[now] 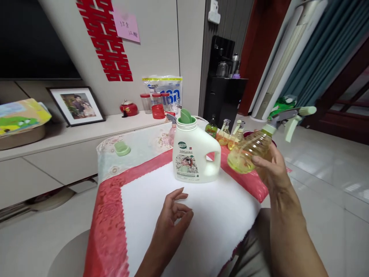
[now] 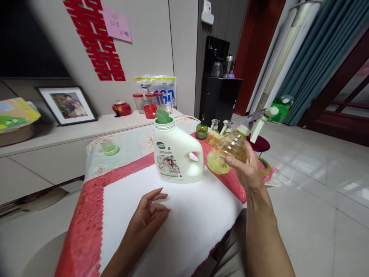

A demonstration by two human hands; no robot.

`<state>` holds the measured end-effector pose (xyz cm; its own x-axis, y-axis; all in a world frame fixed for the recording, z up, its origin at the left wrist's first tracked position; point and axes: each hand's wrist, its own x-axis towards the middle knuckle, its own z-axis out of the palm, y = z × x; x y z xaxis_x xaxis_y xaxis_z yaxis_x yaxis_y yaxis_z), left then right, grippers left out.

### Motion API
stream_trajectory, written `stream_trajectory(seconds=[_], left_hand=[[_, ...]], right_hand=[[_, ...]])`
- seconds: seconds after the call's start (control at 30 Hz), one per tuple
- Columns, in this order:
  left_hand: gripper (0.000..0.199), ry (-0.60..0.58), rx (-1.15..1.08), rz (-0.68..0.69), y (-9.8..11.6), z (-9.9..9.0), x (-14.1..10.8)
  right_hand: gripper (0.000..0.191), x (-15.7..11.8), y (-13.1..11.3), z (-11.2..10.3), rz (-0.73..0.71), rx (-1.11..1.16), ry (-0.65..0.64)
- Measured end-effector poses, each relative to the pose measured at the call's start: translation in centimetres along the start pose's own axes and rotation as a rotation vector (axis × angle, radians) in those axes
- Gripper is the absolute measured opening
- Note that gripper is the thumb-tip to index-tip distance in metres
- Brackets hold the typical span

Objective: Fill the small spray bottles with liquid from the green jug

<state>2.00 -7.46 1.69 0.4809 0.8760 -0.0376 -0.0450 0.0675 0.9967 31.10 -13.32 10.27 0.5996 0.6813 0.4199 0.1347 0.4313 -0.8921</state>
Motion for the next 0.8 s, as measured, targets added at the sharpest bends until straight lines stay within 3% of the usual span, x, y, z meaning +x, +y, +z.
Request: stream_trajectory(seconds=[0.13, 0.3, 0.53, 0.8], left_hand=[[0.052, 0.010, 0.033, -0.030, -0.1, 0.2, -0.1], [0.050, 0.006, 0.056, -0.055, -0.1, 0.5, -0.5], [0.048, -0.017, 0.077, -0.096, 0.0, 0.7, -0.8], [0.050, -0.051, 0.071, -0.129, -0.5, 0.5, -0.8]], right_hand=[[0.075, 2.3, 2.8, -4.6, -0.051, -0.194, 0.220], [0.077, 4.2, 6.8, -8.2, -0.044, -0.345, 0.302], [0.085, 6.9, 10.1, -9.8, -0.011, -0.424, 0.263], [0.082, 8.8, 12.3, -10.6, 0.021, -0.447, 0.225]])
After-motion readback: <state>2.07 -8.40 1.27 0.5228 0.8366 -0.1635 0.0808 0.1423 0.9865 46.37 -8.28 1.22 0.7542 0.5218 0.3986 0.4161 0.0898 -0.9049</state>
